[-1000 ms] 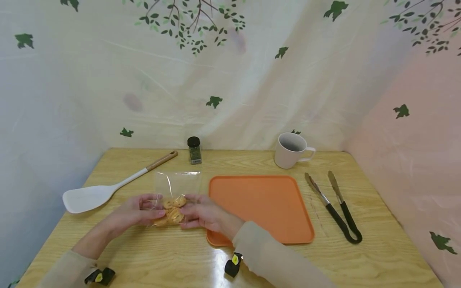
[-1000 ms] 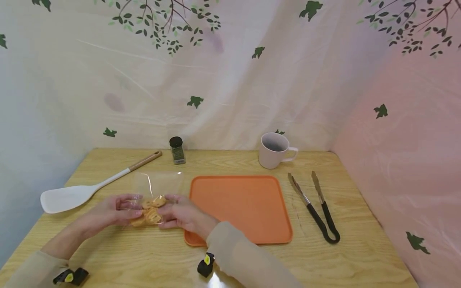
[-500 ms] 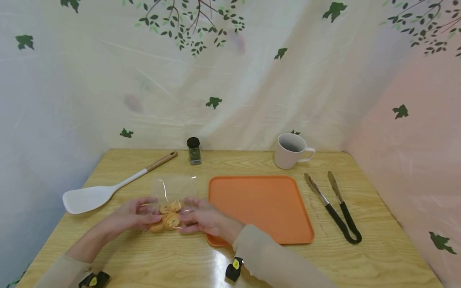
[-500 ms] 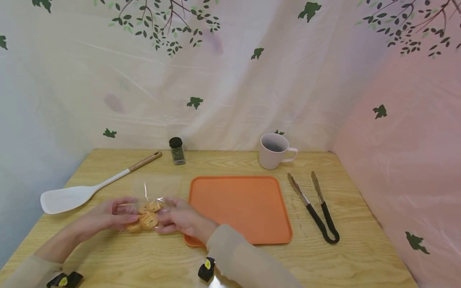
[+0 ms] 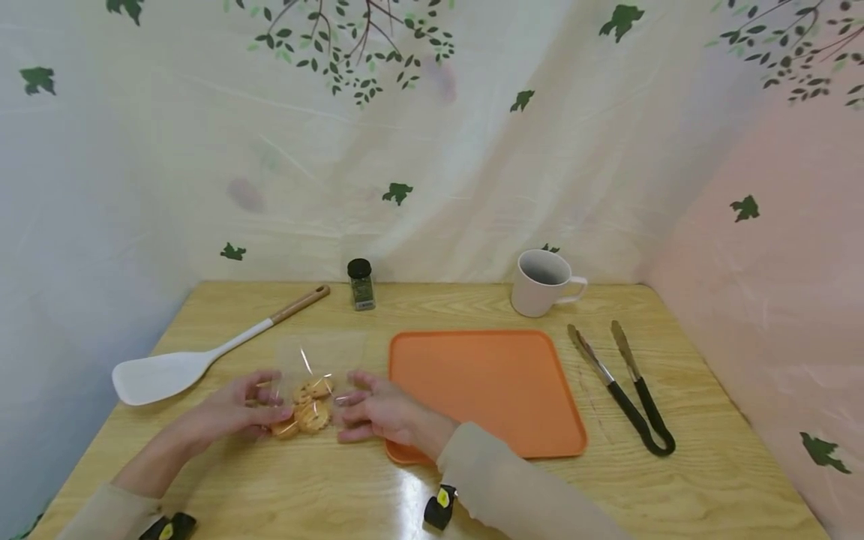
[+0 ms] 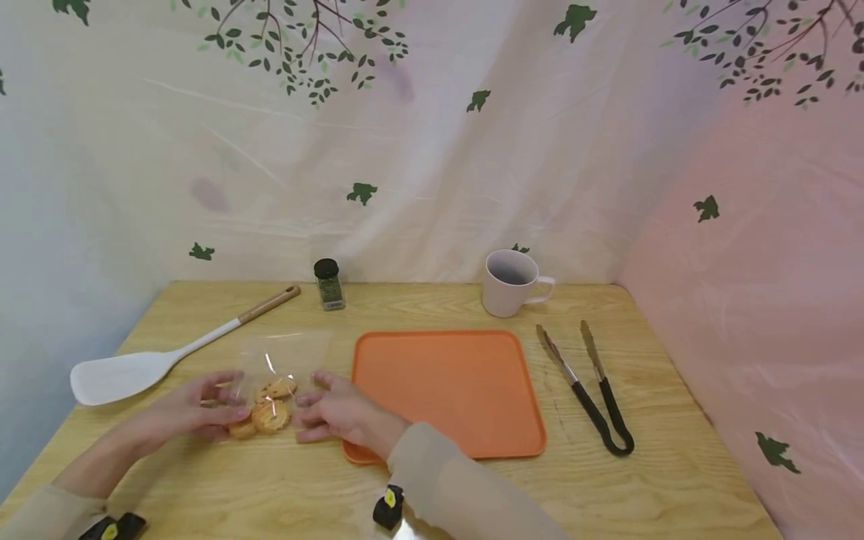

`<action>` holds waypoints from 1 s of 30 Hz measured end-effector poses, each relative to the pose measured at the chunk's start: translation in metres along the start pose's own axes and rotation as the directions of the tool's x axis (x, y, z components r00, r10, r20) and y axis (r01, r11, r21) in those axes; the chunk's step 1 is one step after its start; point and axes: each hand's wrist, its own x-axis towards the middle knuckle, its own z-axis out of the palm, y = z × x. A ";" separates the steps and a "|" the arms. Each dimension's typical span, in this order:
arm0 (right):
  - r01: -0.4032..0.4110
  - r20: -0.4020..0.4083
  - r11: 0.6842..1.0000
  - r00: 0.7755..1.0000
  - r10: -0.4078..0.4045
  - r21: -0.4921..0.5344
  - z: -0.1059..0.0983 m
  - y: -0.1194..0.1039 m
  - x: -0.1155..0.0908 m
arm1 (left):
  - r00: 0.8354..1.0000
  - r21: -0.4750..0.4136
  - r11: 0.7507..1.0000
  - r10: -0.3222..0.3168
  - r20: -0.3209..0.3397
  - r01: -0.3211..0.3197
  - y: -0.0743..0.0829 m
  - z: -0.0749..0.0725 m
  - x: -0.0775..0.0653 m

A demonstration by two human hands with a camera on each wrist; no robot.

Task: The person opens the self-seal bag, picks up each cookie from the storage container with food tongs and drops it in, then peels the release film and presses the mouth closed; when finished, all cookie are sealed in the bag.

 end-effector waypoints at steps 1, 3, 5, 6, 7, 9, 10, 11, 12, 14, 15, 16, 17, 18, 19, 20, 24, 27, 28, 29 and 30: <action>-0.002 0.000 1.000 1.000 0.002 0.001 0.000 0.000 0.000 | 1.000 -0.005 1.000 -0.004 0.003 0.004 0.000 0.000 -0.001; -0.005 0.004 1.000 1.000 0.005 0.000 0.001 0.001 0.000 | 1.000 -0.008 1.000 -0.005 0.010 0.005 -0.001 0.000 -0.002; -0.006 0.009 1.000 1.000 0.006 0.001 0.001 0.001 0.001 | 1.000 -0.010 1.000 -0.002 0.021 0.002 -0.002 -0.001 -0.003; -0.008 0.012 1.000 1.000 0.008 0.002 0.001 0.001 0.001 | 1.000 -0.007 1.000 -0.001 0.021 0.001 -0.002 -0.001 -0.003; -0.010 0.016 1.000 1.000 0.010 0.004 0.001 0.001 0.001 | 1.000 -0.006 1.000 -0.001 0.023 0.001 -0.002 -0.002 -0.003; -0.014 0.024 1.000 1.000 0.014 0.008 0.001 0.000 0.001 | 1.000 0.000 1.000 0.001 0.026 -0.001 -0.003 -0.004 -0.002; -0.017 0.027 1.000 0.999 0.016 0.011 0.001 0.000 0.001 | 1.000 0.003 1.000 0.001 0.027 -0.001 -0.003 -0.004 -0.002; -0.020 0.030 1.000 0.999 0.019 0.014 0.001 0.000 0.001 | 1.000 0.005 1.000 0.001 0.027 -0.001 -0.004 -0.005 -0.002; -0.023 0.031 1.000 0.999 0.022 0.014 0.002 -0.001 0.001 | 1.000 0.008 1.000 0.002 0.027 -0.003 -0.004 -0.005 -0.001; -0.025 0.033 1.000 0.999 0.025 0.014 0.002 -0.001 0.000 | 0.999 0.006 1.000 0.013 0.036 -0.013 -0.004 -0.006 -0.001; -0.027 0.034 1.000 0.999 0.026 0.015 0.002 -0.001 0.000 | 0.999 0.006 1.000 0.018 0.040 -0.018 -0.004 -0.006 -0.001; -0.027 0.035 1.000 0.999 0.027 0.014 0.002 -0.001 0.000 | 0.999 0.004 1.000 0.023 0.045 -0.023 -0.004 -0.006 0.000; -0.027 0.036 1.000 0.999 0.027 0.013 0.001 -0.001 0.000 | 0.998 0.004 1.000 0.027 0.049 -0.027 -0.004 -0.007 0.000; -0.027 0.038 1.000 0.999 0.027 0.013 0.001 -0.001 0.000 | 0.998 0.004 1.000 0.031 0.051 -0.031 -0.004 -0.007 0.000; -0.026 0.039 1.000 0.999 0.025 0.012 0.001 -0.001 0.000 | 0.998 0.005 0.999 0.035 0.053 -0.036 -0.004 -0.007 0.000; -0.024 0.041 1.000 0.999 0.024 0.008 0.001 -0.001 0.000 | 0.998 0.009 0.999 0.038 0.054 -0.039 -0.004 -0.008 0.001; -0.028 0.053 1.000 0.998 0.029 -0.011 -0.001 -0.003 -0.003 | 0.997 0.023 0.999 0.046 0.058 -0.047 -0.004 -0.008 0.003; -0.032 0.064 0.999 0.997 0.033 -0.028 -0.003 -0.005 -0.005 | 0.997 0.023 0.999 0.047 0.065 -0.049 -0.003 -0.009 0.005; -0.033 0.068 0.999 0.997 0.035 -0.032 -0.004 -0.005 -0.006 | 0.997 0.022 0.999 0.045 0.066 -0.047 -0.003 -0.009 0.005; -0.033 0.069 0.999 0.997 0.036 -0.033 -0.005 -0.006 -0.006 | 0.997 0.020 0.999 0.044 0.066 -0.045 -0.002 -0.009 0.004; -0.033 0.068 0.999 0.997 0.035 -0.039 -0.006 -0.006 -0.006 | 0.997 0.021 0.999 0.043 0.066 -0.045 -0.002 -0.008 0.004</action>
